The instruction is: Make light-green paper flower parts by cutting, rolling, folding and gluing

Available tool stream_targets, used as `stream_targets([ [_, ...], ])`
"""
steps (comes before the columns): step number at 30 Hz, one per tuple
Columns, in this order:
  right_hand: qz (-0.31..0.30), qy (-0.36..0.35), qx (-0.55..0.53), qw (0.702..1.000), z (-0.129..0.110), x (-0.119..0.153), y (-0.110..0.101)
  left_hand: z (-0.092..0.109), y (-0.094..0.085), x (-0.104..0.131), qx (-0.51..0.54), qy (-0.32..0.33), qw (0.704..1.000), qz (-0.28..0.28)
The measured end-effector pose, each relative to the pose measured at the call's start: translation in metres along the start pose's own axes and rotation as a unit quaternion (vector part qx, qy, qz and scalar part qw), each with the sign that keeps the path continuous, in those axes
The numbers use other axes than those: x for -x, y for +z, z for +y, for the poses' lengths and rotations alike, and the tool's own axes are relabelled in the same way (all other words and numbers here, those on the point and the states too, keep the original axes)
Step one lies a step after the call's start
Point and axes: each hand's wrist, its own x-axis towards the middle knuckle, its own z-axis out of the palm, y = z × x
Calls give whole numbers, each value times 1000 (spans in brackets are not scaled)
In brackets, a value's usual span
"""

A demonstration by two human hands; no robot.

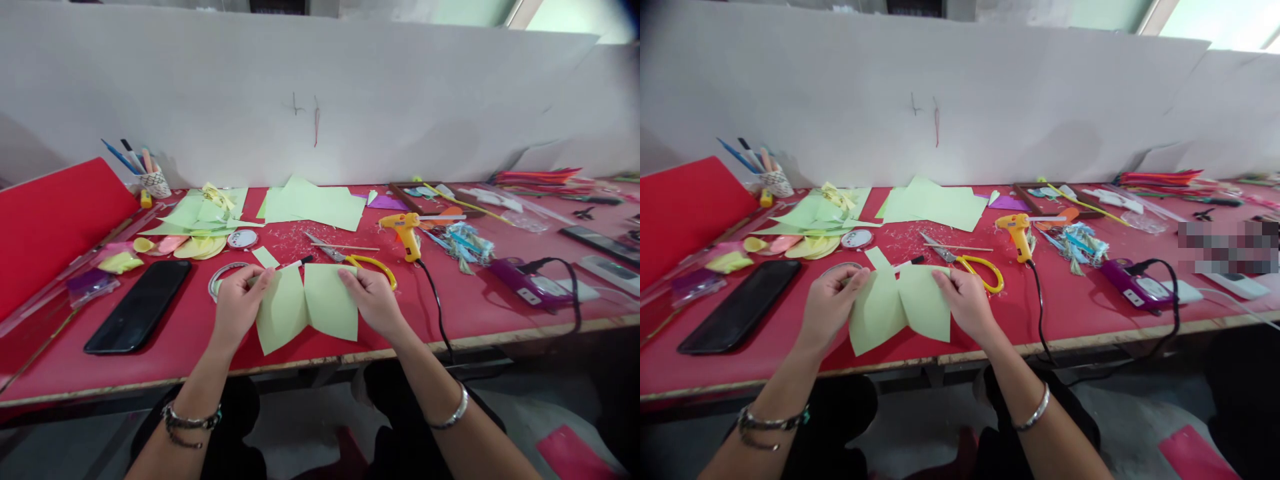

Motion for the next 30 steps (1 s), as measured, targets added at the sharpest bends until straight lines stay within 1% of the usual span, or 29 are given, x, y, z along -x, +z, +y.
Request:
stream_targets([
  [3, 13, 7, -13, 1000, 0, -1, -1, -1, -1, 0, 8, -14, 1000, 19],
  [4, 4, -1, -21, 1000, 0, 0, -1, -2, -2, 0, 12, -18, 999, 27],
  [7, -80, -49, -44, 995, -3, 1, -1, -5, -1, 0, 34, -25, 998, 55],
  [8, -103, -55, -47, 992, -3, 1, 0, -5, 0, -1, 51, -30, 996, 67],
  [9, -110, -48, -49, 992, -2, 1, 0, -6, 1, -1, 79, -37, 993, 76],
  [10, -99, -29, -50, 993, -2, 1, 1, -6, 3, -1, 117, -49, 989, 78],
  [11, -75, -6, -50, 996, 0, 1, 1, -6, 5, -2, 161, -65, 982, 70],
  [13, -23, 35, -46, 998, 3, 1, 3, -6, 10, -2, 234, -102, 966, 22],
  [15, 12, 50, -36, 998, 5, 0, 4, -7, 14, 0, 251, -135, 958, -34],
  [16, 22, 51, -30, 998, 6, 0, 4, -8, 16, 1, 241, -147, 958, -48],
  [17, 28, 52, -25, 998, 6, -1, 5, -8, 17, 2, 225, -153, 961, -49],
  [19, 33, 50, -23, 998, 6, -1, 5, -8, 19, 5, 181, -148, 972, -23],
  [22, 34, 49, -30, 998, 4, -1, 6, -7, 19, 7, 109, -109, 988, 25],
  [24, 34, 52, -34, 997, 3, -1, 6, -6, 18, 8, 77, -87, 993, 35],
  [27, 37, 61, -37, 997, 3, -2, 3, -5, 16, 7, 64, -80, 994, 32],
  [30, 72, 89, -61, 992, 6, -4, -4, -10, 8, 3, 88, -99, 990, 55],
])
